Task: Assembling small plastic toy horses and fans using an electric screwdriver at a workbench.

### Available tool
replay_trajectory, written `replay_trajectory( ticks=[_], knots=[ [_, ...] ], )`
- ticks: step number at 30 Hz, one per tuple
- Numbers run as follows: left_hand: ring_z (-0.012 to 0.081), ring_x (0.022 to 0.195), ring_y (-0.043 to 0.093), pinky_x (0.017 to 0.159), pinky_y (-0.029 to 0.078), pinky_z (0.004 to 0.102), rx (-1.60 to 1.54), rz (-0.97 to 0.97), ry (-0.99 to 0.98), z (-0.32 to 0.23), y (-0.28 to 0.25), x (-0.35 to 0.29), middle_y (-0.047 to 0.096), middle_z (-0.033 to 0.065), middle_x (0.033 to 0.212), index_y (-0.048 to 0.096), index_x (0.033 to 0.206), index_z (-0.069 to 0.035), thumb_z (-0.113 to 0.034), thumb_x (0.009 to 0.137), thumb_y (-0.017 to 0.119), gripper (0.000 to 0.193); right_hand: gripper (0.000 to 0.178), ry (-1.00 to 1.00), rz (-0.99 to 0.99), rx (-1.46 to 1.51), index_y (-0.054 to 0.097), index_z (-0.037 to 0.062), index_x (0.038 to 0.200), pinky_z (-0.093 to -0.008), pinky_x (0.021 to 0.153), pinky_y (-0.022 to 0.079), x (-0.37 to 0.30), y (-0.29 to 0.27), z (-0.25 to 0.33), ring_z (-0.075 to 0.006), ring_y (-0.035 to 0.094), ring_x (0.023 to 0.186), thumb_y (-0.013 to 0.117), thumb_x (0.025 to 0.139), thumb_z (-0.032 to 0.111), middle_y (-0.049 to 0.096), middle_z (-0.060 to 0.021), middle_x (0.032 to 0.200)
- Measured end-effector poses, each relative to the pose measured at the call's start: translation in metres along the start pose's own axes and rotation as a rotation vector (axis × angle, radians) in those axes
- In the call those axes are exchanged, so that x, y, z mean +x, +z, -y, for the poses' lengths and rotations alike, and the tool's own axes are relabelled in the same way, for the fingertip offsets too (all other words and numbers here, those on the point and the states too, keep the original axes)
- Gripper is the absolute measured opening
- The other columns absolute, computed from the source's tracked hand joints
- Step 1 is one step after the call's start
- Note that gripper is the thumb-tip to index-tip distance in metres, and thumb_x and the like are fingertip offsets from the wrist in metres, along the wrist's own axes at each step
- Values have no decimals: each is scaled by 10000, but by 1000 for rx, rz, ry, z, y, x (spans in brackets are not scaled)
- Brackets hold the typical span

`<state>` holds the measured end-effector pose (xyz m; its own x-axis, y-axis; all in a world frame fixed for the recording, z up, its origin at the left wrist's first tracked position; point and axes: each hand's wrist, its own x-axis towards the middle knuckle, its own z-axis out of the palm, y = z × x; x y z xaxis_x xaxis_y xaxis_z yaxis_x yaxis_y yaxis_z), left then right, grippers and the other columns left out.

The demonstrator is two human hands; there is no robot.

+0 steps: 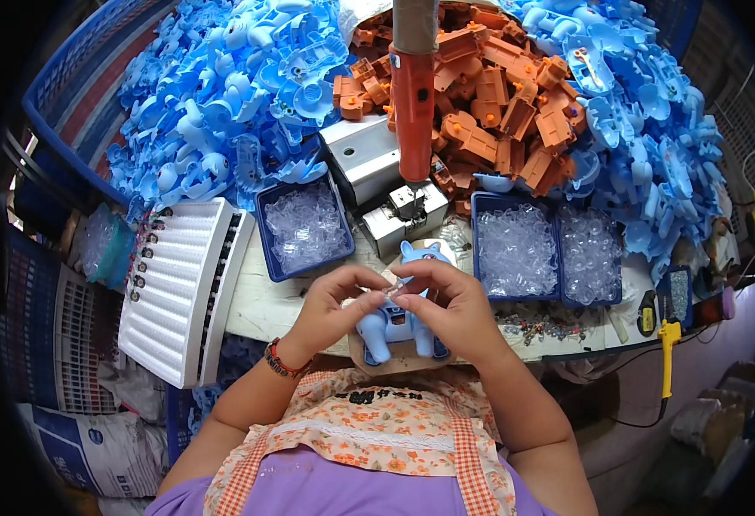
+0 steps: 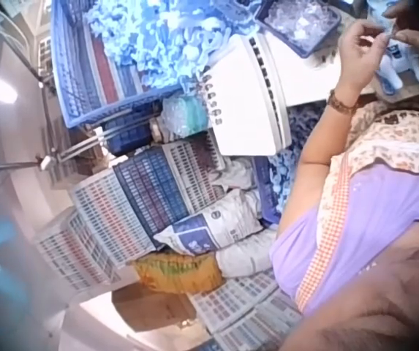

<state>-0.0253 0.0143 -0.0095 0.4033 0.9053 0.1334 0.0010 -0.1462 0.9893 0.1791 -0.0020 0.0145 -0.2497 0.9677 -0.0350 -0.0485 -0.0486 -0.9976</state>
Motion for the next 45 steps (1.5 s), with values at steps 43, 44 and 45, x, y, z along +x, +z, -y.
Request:
replay_trajectory(
  ticks=[43,44,45],
  knots=[
    [287,868,620,710,499,342,1297,183,480,-21,29,-25,630,223,976,642,960,99,-202,707,683,396,194,-341,51,-1019,741,111,919,-345,579,476,-14,4,5,-252,599,682,727,726,107,557,-74,813],
    [287,868,620,710,499,342,1292,185,490,-21,31,-26,630,223,976,642,960,99,-202,707,683,396,218,-403,37,-1046,739,118,935,-355,569,468,-15,5,4,-253,590,672,720,719,100,554,-73,812],
    [285,857,610,696,491,338,1270,149,479,-21,32,-26,623,217,989,629,1000,99,-214,700,691,438,242,-466,25,-1073,736,124,952,-365,559,461,-16,5,3,-254,581,662,713,712,93,552,-73,810]
  ],
)
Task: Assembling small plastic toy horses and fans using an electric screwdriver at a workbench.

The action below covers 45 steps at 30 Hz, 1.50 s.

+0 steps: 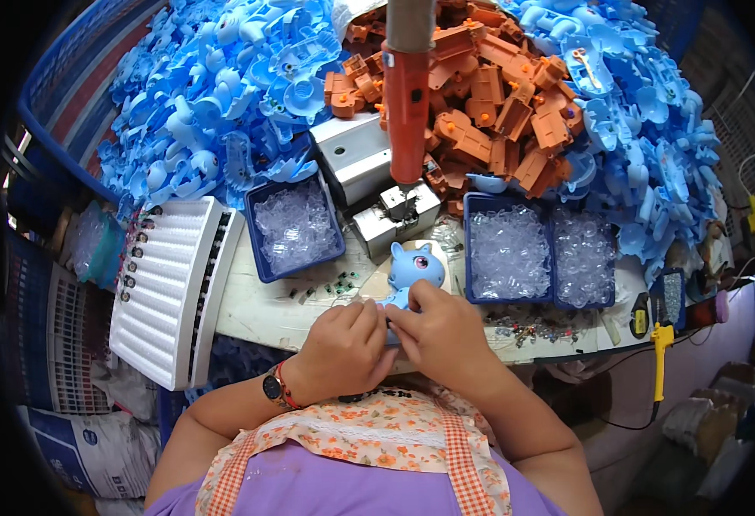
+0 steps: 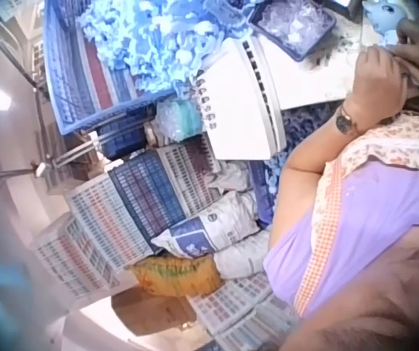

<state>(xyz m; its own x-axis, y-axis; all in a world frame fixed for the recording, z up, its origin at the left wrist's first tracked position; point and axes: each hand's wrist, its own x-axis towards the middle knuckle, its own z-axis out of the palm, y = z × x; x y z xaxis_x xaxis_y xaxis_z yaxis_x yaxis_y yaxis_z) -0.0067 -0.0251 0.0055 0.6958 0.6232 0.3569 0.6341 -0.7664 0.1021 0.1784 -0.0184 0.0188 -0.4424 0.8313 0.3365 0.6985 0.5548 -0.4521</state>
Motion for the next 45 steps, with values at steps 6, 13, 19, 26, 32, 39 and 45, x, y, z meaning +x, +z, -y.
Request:
replay_trajectory(
  ticks=[6,13,19,26,32,39,45],
  knots=[
    [283,876,595,681,486,340,-16,42,-99,-5,2,5,591,186,1045,545,1180,86,-225,685,710,607,377,13,-14,63,551,12,1118,-339,711,460,-11,2,-11,-266,572,785,524,751,-68,521,-176,996],
    [277,831,609,649,490,365,-157,-191,-221,8,0,3,599,158,972,563,1170,40,-88,770,612,423,241,559,-468,1223,528,32,1046,-244,705,543,-23,-5,-40,-169,648,856,562,840,-89,603,-78,927],
    [183,892,649,754,521,311,-1352,-287,-668,32,-3,-29,638,111,1047,548,1161,16,-114,950,528,249,176,605,-418,1333,577,39,988,-241,650,531,-32,5,-48,-136,629,775,620,840,-45,614,-55,925],
    [166,987,633,849,532,327,-1963,-395,-926,22,5,-37,612,108,1130,480,1241,13,-174,978,500,324,129,415,-394,1106,637,7,957,-240,600,511,-18,2,-26,-113,613,671,653,833,-27,643,-45,825],
    [171,1025,620,872,524,322,-1921,-337,-928,16,12,-36,591,116,1167,444,1273,22,-153,981,489,344,230,368,-164,1364,652,0,1084,-283,703,570,-8,-10,-6,-147,677,839,617,862,-49,684,-105,958],
    [151,1056,570,893,483,308,-1641,-484,-798,7,22,-36,573,96,1182,456,1277,12,-92,991,469,305,269,365,-230,1169,569,-33,1136,-277,818,554,5,3,28,-179,655,960,586,872,-80,666,-151,1022],
    [159,1066,570,922,471,309,-1712,-586,-779,4,32,-37,569,100,1188,450,1283,12,-75,992,466,305,211,246,-213,1068,616,-40,1071,-261,797,541,6,11,25,-152,647,927,616,862,-69,655,-111,1020]
  ],
)
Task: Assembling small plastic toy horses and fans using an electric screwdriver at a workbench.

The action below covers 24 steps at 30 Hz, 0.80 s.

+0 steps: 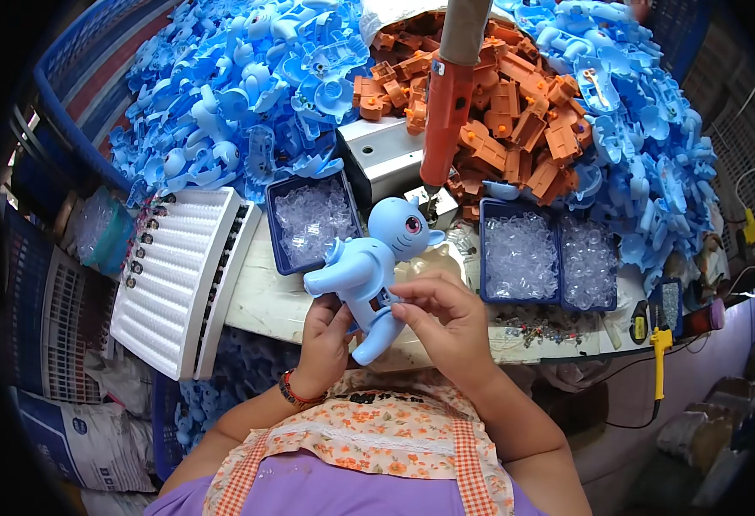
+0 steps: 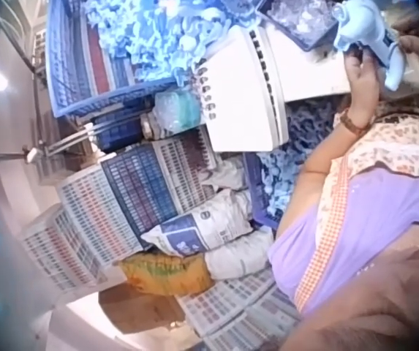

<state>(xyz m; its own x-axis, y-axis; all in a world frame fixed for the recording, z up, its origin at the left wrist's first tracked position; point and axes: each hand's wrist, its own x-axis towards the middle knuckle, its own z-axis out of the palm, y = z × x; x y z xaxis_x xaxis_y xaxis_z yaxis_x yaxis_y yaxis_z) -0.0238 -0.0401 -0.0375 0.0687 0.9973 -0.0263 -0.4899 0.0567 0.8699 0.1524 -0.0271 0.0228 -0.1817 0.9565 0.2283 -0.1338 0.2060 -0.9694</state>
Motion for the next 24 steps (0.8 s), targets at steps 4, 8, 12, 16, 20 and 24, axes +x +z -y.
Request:
replay_trajectory(
  ticks=[4,8,12,16,20,24],
  knots=[
    [165,1095,561,948,460,308,-18,-18,7,1,2,-1,551,106,1217,430,1299,9,-73,994,460,317,230,96,-9,7,637,-32,1067,-248,789,515,3,6,2,-125,633,862,663,839,-47,652,-69,945],
    [170,1139,536,978,444,318,-73,6,-45,4,1,-2,518,111,1270,395,1330,5,-76,987,474,361,219,157,-56,61,655,-21,1034,-246,797,502,0,6,-4,-115,624,870,689,818,-42,649,-59,905],
    [185,1158,523,990,429,326,-278,191,-34,0,-6,-1,497,115,1302,373,1352,17,-150,951,561,473,193,38,-72,-35,682,-7,963,-253,779,494,0,0,-6,-125,622,868,718,779,-55,655,-72,904],
    [215,1154,540,971,468,369,-144,136,28,13,-2,-3,502,111,1277,353,1349,10,-280,875,674,643,164,-39,-62,-200,701,2,898,-255,760,485,0,3,1,-141,623,836,733,750,-61,660,-82,892],
    [191,1114,547,933,458,325,-92,66,2,17,1,-1,553,110,1228,413,1318,12,-198,838,738,617,160,-70,-77,-229,713,13,881,-250,752,479,-4,6,1,-142,623,831,739,739,-57,660,-83,882],
    [179,1094,555,920,464,316,-138,2,-55,14,6,-3,581,99,1182,451,1284,-5,-199,811,772,604,167,-112,-79,-274,722,24,881,-250,742,473,-5,5,3,-143,618,817,749,731,-44,656,-77,874]
  ],
)
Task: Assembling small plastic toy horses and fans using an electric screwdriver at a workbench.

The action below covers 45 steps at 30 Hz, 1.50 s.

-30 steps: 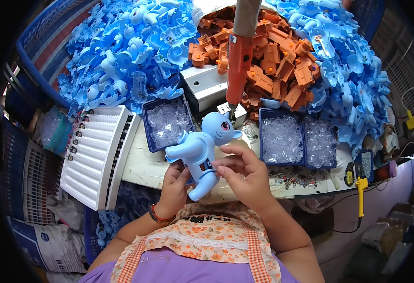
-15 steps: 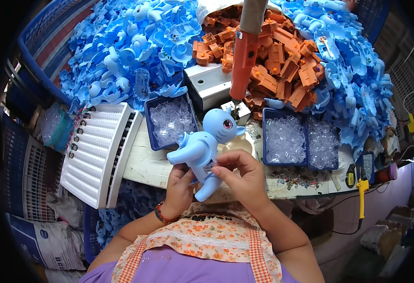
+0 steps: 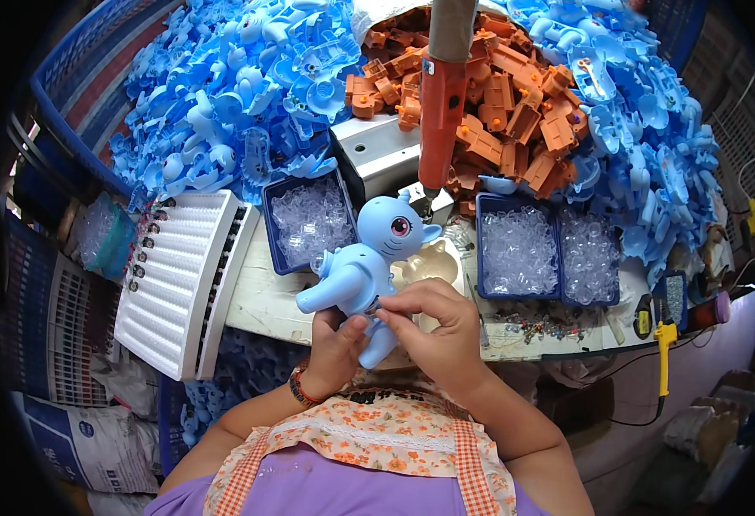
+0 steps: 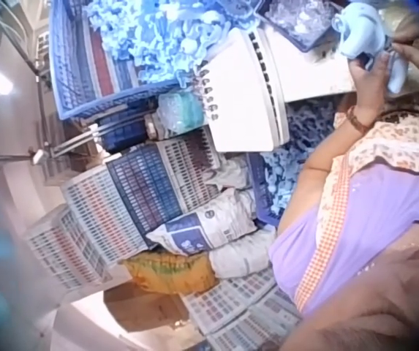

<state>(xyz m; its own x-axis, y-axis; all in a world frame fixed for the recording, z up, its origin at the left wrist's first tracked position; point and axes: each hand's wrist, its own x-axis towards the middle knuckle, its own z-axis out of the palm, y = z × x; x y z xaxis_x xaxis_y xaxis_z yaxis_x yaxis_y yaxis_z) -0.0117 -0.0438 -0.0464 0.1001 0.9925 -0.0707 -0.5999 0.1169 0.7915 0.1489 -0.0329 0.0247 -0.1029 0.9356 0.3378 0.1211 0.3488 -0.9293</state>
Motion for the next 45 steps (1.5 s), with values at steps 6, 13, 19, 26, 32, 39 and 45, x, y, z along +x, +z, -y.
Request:
replay_trajectory(
  ticks=[6,13,19,26,32,39,45],
  knots=[
    [176,1082,557,921,460,327,-37,17,6,1,1,0,562,82,1195,448,1294,-24,-202,795,788,629,184,-4,-7,46,721,32,885,-253,812,438,-1,-2,-12,-149,564,914,760,719,-39,598,-58,955],
    [185,1095,556,936,453,334,-125,119,19,-7,3,-1,562,73,1200,465,1280,-19,-191,775,801,631,658,208,-44,480,488,54,1253,-334,966,391,-4,6,-27,-183,503,1104,838,704,154,504,-60,1163],
    [197,1101,562,962,446,338,292,259,9,-9,-22,-5,583,92,1202,523,1234,6,-117,763,794,557,695,141,194,271,373,6,1378,-382,1039,338,-20,-5,-26,-268,454,1221,739,815,183,469,-142,1304],
    [212,1146,544,968,454,355,440,310,205,-19,-12,-6,546,112,1264,417,1335,-1,-64,698,834,764,887,140,304,128,260,63,1456,-393,1080,308,-28,-7,-34,-245,376,1314,789,745,90,387,-107,1414],
    [248,1260,475,1049,410,405,250,365,129,-35,-25,0,507,136,1327,306,1418,-41,-96,689,841,905,1028,-140,273,232,334,96,1448,-414,1079,320,-14,-40,-23,-281,355,1354,883,597,271,329,-159,1485],
    [288,1331,398,1112,336,437,1129,426,740,-40,-37,12,523,124,1330,490,1296,-59,-163,662,848,736,851,-138,319,178,527,86,1325,-386,1034,379,-21,-40,-3,-287,428,1299,874,558,210,387,-180,1443],
    [301,1321,407,1110,343,438,989,481,720,-47,-30,5,543,106,1313,524,1253,-72,-161,652,847,688,669,-293,316,117,588,55,1238,-390,992,425,-25,-38,7,-289,531,1195,845,648,239,501,-192,1329]
  ],
)
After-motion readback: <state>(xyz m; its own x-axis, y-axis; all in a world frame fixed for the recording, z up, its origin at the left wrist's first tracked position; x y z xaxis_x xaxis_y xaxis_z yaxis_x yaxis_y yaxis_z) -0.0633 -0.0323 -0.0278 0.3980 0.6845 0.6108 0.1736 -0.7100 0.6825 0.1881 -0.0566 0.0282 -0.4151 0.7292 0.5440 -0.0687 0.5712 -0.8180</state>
